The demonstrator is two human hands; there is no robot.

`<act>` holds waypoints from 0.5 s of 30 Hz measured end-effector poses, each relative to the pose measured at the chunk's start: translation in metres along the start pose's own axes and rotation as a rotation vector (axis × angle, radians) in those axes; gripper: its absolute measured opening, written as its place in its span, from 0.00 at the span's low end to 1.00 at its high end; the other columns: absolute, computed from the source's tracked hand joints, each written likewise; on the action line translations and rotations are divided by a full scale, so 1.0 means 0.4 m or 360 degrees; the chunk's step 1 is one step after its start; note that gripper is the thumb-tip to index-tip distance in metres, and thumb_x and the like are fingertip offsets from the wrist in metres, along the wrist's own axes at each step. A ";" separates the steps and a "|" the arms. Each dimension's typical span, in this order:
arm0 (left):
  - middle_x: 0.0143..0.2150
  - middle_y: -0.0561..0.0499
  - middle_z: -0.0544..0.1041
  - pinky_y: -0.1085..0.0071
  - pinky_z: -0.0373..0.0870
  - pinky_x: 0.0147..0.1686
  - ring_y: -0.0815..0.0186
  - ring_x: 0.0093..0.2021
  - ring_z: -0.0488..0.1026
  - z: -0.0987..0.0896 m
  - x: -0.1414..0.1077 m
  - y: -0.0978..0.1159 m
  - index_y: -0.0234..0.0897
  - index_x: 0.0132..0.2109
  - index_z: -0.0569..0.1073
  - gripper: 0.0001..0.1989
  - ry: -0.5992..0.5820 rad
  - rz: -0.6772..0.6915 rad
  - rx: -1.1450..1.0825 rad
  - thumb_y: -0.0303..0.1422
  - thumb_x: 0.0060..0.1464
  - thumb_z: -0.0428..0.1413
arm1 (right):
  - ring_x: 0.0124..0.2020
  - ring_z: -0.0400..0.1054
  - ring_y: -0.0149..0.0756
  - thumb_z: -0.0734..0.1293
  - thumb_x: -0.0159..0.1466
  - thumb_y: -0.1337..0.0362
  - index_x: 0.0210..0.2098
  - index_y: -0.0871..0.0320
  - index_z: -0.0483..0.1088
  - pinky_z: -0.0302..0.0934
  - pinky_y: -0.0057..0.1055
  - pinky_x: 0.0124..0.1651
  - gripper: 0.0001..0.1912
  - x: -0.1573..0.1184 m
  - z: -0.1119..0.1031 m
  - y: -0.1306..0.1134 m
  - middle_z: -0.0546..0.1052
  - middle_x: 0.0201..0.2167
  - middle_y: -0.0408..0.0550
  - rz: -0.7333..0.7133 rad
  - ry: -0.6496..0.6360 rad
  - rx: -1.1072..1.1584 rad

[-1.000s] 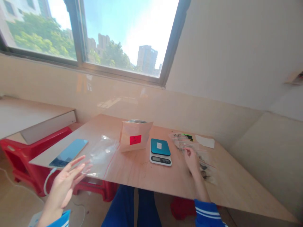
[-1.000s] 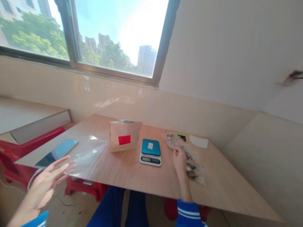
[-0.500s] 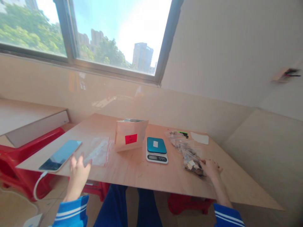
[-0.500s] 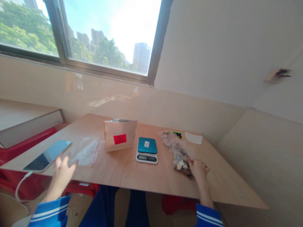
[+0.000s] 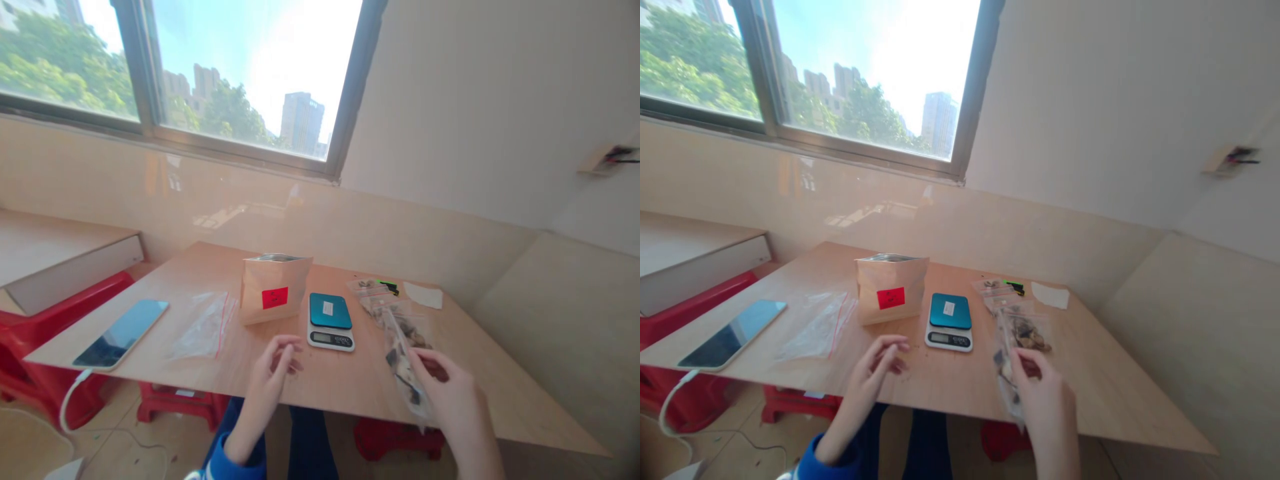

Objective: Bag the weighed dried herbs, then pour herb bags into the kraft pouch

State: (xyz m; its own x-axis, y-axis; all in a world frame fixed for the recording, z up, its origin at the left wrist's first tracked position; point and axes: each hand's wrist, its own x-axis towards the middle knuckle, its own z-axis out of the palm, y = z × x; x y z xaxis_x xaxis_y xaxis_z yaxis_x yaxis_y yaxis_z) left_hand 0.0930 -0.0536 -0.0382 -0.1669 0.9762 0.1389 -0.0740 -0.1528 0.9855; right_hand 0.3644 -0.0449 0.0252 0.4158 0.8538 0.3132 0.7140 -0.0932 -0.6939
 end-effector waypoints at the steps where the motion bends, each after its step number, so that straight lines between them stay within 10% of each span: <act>1: 0.36 0.46 0.76 0.69 0.68 0.29 0.64 0.28 0.73 0.045 -0.019 0.005 0.39 0.42 0.73 0.15 -0.0155 -0.0039 -0.0129 0.45 0.56 0.52 | 0.29 0.75 0.50 0.65 0.49 0.47 0.25 0.51 0.75 0.66 0.39 0.32 0.16 -0.032 0.022 -0.027 0.80 0.26 0.53 -0.0015 -0.0068 0.0117; 5: 0.27 0.53 0.69 0.72 0.64 0.25 0.68 0.24 0.68 0.133 -0.061 0.002 0.39 0.35 0.70 0.18 -0.0330 -0.0114 -0.0332 0.50 0.55 0.53 | 0.30 0.75 0.47 0.65 0.52 0.47 0.26 0.53 0.76 0.68 0.37 0.34 0.17 -0.139 0.111 -0.093 0.81 0.27 0.53 -0.0071 -0.0396 0.0489; 15: 0.25 0.54 0.67 0.74 0.62 0.26 0.69 0.25 0.64 0.124 -0.060 -0.003 0.36 0.29 0.67 0.16 -0.0264 -0.0066 -0.0050 0.44 0.56 0.52 | 0.25 0.71 0.39 0.65 0.57 0.52 0.23 0.58 0.71 0.62 0.30 0.30 0.16 -0.181 0.161 -0.112 0.76 0.22 0.49 -0.0225 -0.0645 0.0546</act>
State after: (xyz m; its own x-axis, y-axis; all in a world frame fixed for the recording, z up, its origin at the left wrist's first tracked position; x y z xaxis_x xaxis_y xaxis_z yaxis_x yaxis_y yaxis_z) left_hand 0.1460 -0.0692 -0.0377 0.0015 0.9934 0.1150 -0.1088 -0.1142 0.9875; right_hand 0.2659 -0.0697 -0.0081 0.0304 0.9811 0.1912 0.4943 0.1515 -0.8560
